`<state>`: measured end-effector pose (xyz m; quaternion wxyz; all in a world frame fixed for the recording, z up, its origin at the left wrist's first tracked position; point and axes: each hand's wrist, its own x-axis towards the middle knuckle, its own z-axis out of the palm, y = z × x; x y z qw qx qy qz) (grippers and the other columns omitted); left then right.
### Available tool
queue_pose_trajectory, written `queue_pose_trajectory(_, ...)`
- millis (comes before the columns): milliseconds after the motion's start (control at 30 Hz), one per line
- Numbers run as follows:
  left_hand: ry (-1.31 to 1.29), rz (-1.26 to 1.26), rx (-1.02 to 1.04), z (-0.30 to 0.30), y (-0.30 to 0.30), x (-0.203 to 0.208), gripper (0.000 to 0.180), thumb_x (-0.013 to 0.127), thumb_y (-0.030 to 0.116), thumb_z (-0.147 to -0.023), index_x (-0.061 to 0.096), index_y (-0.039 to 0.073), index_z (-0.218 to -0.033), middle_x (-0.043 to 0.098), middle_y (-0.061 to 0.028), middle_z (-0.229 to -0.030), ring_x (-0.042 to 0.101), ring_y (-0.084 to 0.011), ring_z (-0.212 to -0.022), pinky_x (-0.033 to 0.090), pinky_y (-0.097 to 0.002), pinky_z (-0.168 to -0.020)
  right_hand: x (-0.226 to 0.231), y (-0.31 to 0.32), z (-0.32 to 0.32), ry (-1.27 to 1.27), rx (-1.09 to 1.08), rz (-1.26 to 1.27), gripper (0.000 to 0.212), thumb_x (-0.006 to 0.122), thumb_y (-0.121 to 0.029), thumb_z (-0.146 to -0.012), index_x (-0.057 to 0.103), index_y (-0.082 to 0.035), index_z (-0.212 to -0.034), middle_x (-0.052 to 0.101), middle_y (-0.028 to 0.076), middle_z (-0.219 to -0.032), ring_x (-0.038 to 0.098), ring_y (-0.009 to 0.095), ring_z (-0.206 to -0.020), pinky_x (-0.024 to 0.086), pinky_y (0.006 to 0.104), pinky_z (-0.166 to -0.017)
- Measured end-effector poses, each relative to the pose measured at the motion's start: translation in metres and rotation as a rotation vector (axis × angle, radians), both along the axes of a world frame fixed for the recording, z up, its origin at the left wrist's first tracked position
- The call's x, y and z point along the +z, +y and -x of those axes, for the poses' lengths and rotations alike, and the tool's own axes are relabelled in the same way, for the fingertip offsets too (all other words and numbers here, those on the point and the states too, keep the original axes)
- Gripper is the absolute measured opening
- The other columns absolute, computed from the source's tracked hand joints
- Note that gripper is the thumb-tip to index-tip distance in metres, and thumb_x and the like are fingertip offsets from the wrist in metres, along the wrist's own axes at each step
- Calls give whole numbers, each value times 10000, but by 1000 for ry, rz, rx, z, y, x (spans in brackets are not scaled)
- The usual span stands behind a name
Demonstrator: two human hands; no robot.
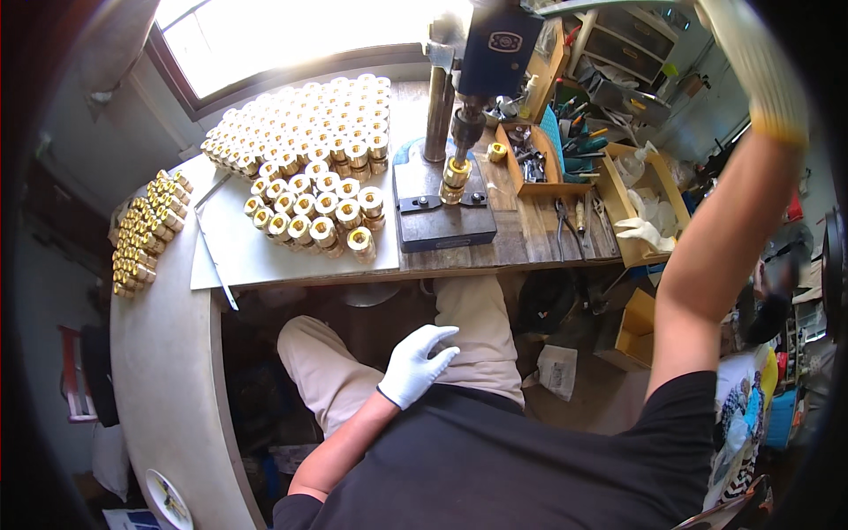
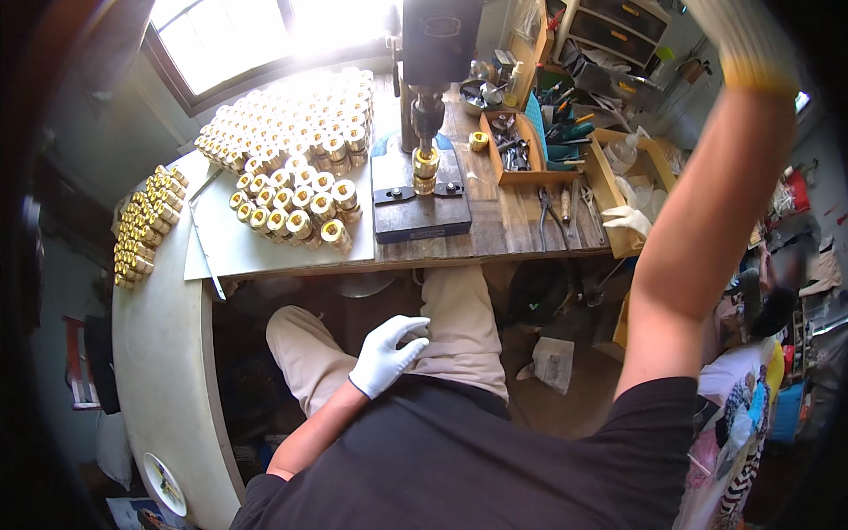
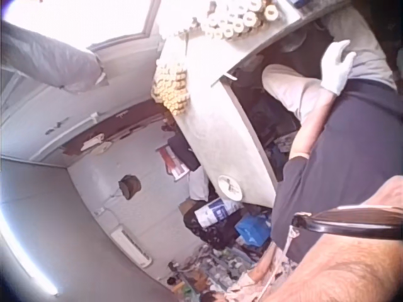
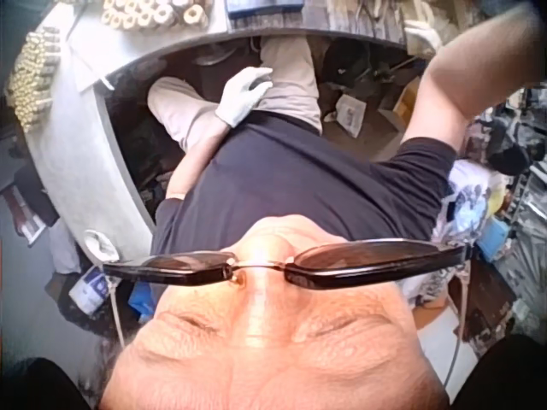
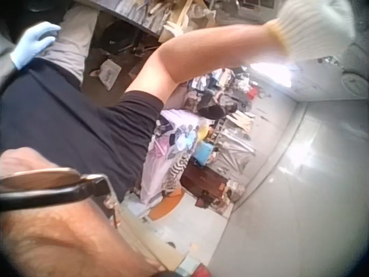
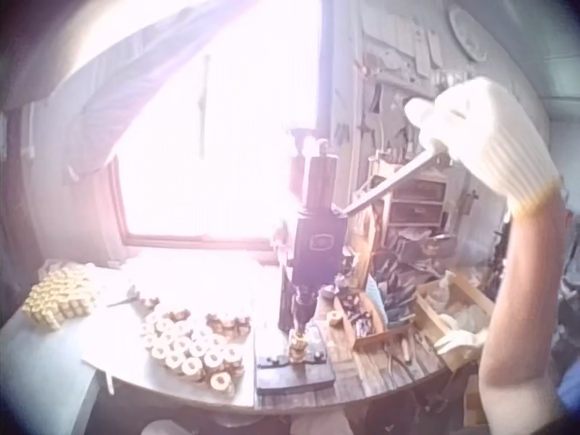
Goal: The person assembles brass metal parts using a manual press machine.
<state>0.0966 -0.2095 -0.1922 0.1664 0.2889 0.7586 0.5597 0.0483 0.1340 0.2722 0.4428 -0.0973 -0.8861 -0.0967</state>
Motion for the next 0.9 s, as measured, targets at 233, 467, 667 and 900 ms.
queue_pose_trajectory(233,405,-79,-60,18,15,37,366,833,151,-930,733,55,-1269,722,-133,-1055,699,-313,-924,581,-400,-836,-206,-56,-64,-205,88,257,392,717,-283,-1063,748,3,-1329,777,270,-1089,781,405,-1001,615,425,-854)
queue_pose_trajectory(467,1027,-707,-67,62,154,233,581,896,326,-699,728,78,-1197,647,-126,-1340,591,-370,-1306,459,-533,-1099,-193,-25,-22,-479,382,400,519,682,-221,-1100,550,-16,-1558,729,125,-1023,648,170,-857,561,334,-867)
queue_pose_trajectory(667,1201,-572,-166,67,218,240,524,824,581,-693,757,133,-956,719,-44,-1060,627,-303,-1202,410,-490,-1168,-241,-21,10,-457,326,558,519,692,-238,-1089,562,-27,-1545,737,158,-1036,691,235,-900,571,373,-881)
queue_pose_trajectory(900,1128,-369,-185,87,211,193,443,845,489,-746,759,120,-976,729,-27,-1113,628,-254,-1238,391,-474,-1212,-259,-40,14,-421,256,732,519,704,-257,-1075,576,-40,-1529,746,196,-1051,741,311,-950,582,419,-898)
